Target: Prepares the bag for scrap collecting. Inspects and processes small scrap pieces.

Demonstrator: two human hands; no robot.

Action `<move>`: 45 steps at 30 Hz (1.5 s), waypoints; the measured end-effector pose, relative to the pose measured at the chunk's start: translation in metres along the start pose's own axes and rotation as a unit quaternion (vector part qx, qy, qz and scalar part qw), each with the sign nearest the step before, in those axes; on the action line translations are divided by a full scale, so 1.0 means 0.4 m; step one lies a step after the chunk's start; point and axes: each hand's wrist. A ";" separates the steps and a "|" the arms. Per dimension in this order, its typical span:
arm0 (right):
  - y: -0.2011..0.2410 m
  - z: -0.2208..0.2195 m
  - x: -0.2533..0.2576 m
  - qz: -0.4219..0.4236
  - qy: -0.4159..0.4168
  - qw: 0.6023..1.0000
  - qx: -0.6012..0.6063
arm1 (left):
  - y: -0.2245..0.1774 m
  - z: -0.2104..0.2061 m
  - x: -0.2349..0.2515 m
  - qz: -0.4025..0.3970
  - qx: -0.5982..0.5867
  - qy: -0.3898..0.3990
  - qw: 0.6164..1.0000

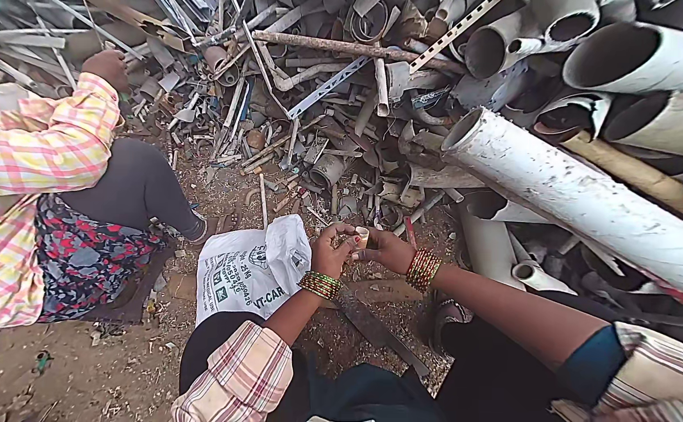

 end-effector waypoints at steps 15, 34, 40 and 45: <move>0.004 0.003 -0.006 0.022 0.007 0.996 -0.092 | 0.004 0.000 0.004 -0.002 -0.027 0.007 1.000; 0.023 0.007 -0.009 0.030 0.019 0.994 -0.099 | 0.016 -0.015 0.012 -0.028 -0.067 0.000 0.997; 0.006 0.008 -0.003 0.029 0.027 0.993 -0.111 | 0.009 -0.012 0.011 0.015 -0.125 0.003 0.992; 0.007 0.008 -0.005 0.029 0.032 0.992 -0.121 | 0.009 -0.009 0.010 0.025 -0.121 -0.007 0.992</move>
Point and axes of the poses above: each hand's wrist, its own x-axis towards the middle knuckle, its own z-axis out of the back of the hand, y = z × x, and after that the axes turned 4 degrees about z, right-handed
